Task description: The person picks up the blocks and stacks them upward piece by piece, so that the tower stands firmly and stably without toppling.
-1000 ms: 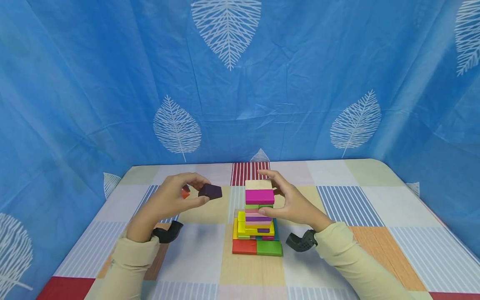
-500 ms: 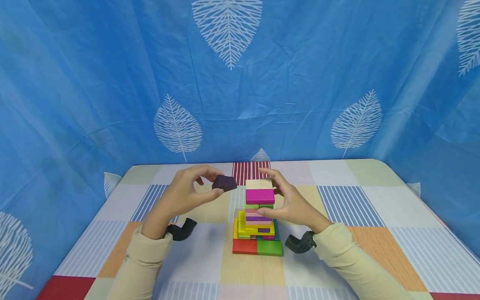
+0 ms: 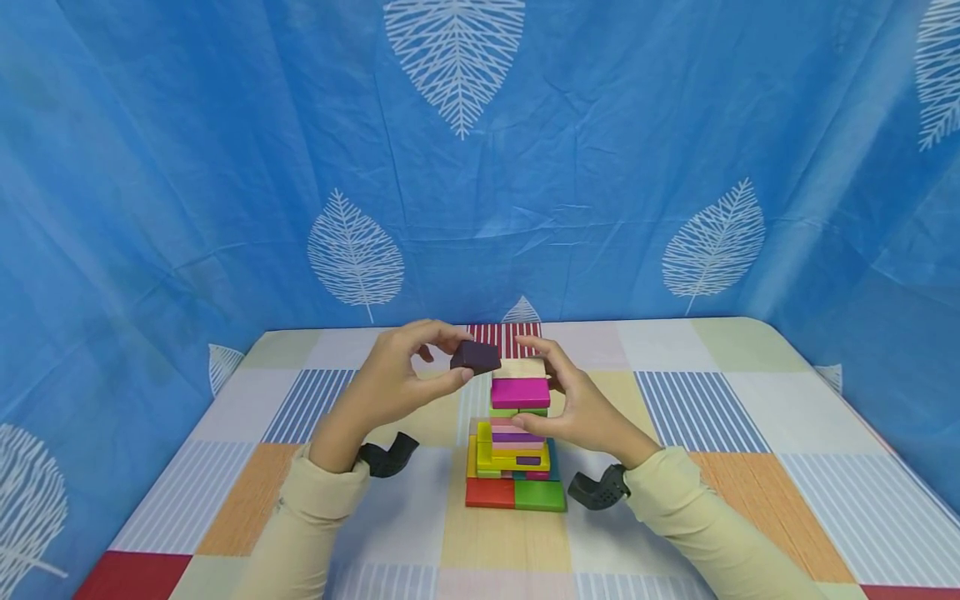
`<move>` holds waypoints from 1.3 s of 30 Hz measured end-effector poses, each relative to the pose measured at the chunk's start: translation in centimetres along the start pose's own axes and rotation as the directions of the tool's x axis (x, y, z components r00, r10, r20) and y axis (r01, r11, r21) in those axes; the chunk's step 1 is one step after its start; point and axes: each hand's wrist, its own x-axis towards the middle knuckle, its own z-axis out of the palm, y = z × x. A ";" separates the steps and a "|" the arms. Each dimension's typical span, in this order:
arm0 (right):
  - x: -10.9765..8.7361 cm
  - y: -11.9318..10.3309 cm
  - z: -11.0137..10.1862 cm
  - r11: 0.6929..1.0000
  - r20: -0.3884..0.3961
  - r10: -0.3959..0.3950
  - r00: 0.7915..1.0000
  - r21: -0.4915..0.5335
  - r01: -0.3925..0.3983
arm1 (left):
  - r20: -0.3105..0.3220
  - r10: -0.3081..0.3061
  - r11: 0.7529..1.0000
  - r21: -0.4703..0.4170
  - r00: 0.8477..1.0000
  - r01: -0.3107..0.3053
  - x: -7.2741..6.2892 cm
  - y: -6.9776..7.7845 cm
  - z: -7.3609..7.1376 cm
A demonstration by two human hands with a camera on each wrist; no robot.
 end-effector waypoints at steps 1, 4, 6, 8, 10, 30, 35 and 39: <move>0.0 0.0 0.0 1.000 -0.002 0.000 1.000 -0.004 0.000 | 0.008 0.006 1.000 -0.003 1.000 -0.006 0.2 0.1 0.2; 0.0 0.0 -0.1 1.000 -0.003 -0.002 1.000 -0.008 0.002 | 0.037 0.025 1.000 -0.016 0.999 -0.025 0.8 0.2 0.9; 0.0 0.0 -0.1 1.000 0.010 -0.003 1.000 0.006 0.003 | 0.063 0.025 0.999 -0.025 0.998 -0.023 1.2 0.3 1.4; 0.0 0.0 -0.3 1.000 0.027 0.000 1.000 0.027 -0.001 | 0.092 0.022 0.999 -0.038 0.995 -0.019 1.5 0.4 1.8; 0.0 0.0 -0.5 0.998 0.047 0.010 0.999 0.056 -0.012 | 0.119 0.021 0.999 -0.051 0.993 -0.015 1.9 0.3 2.2; 0.1 0.7 -1.9 0.988 0.139 0.005 0.990 0.151 -0.027 | 0.206 -0.003 1.000 -0.023 0.979 0.008 3.2 0.1 4.0; 0.0 0.6 -2.0 0.988 0.147 0.007 0.989 0.150 -0.029 | 0.207 -0.002 1.000 -0.019 0.978 0.006 3.2 0.0 4.1; 0.0 0.7 -2.2 0.989 0.158 0.019 0.987 0.143 -0.042 | 0.207 -0.033 0.999 -0.032 0.978 0.040 3.0 0.0 3.7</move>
